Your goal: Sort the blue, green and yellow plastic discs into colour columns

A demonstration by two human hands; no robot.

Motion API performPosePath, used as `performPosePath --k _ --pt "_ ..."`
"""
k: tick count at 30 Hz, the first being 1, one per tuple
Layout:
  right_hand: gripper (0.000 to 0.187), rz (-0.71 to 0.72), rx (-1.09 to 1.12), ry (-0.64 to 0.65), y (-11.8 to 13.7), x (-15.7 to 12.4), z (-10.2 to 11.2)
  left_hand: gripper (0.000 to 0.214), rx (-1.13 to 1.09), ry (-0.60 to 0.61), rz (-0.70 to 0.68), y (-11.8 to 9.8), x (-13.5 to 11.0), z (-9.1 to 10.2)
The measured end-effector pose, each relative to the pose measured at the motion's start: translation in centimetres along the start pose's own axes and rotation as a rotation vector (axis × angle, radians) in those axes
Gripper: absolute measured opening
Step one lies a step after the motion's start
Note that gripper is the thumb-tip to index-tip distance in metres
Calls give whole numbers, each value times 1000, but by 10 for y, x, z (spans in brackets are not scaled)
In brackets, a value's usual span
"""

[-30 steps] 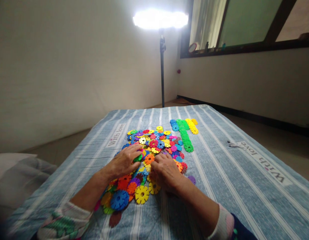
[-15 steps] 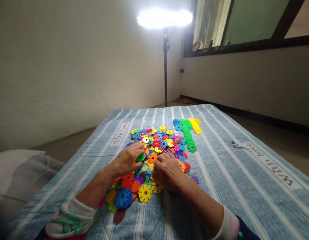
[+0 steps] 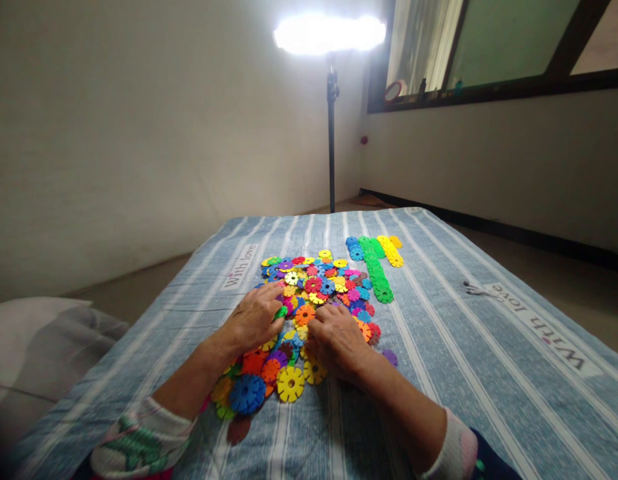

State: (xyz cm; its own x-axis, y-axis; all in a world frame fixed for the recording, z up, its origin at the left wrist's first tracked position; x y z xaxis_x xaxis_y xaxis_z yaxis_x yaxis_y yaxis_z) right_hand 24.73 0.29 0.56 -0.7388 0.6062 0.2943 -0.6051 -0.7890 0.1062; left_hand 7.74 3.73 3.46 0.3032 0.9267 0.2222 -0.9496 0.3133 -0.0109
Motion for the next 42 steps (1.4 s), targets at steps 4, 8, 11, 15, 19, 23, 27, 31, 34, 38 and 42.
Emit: performPosePath --k 4,8,11,15,19,23,27,31,34,38,42 --pt "12 6 2 -3 -1 0 -1 16 -39 -17 -44 4 2 -2" --pt "13 5 -2 -2 -1 -1 -1 24 -54 -74 -58 12 6 -4" --pt "12 9 14 -21 -2 -1 -1 27 -109 -138 -29 17 9 -2" --pt "8 -28 80 -134 -7 -1 2 24 -323 -103 -3 14 11 10" --pt "16 -99 211 -349 -10 -3 7 23 -589 73 61 2 7 21" --pt "25 -203 475 -511 -11 -5 11 26 -919 386 134 -13 0 17" --pt "20 -269 623 -544 -11 -5 13 29 -1140 562 185 -23 -3 12" --pt "14 -270 664 -573 -10 -5 14 28 -1211 592 185 -27 -6 10" --pt "14 -290 710 -583 -11 -5 12 27 -1249 611 186 -29 -8 8" --pt "16 -316 768 -577 -11 -4 11 24 -1260 605 172 -32 -8 7" --pt "14 -339 790 -550 -10 -3 11 18 -1181 577 165 -36 -8 8"
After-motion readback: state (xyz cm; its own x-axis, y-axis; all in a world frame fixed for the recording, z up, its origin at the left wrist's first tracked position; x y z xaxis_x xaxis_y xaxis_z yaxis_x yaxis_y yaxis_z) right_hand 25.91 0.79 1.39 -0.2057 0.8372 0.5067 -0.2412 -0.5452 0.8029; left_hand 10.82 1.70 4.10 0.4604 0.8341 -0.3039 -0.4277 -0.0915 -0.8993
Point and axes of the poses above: each hand's wrist, its own x-axis towards the middle knuckle, its own z-axis out of the back of the hand, y = z × x, the point moved 3 cm from there along x, towards the middle knuckle, and after that the axes turned 12 degrees about z, right-handed, at the moved point
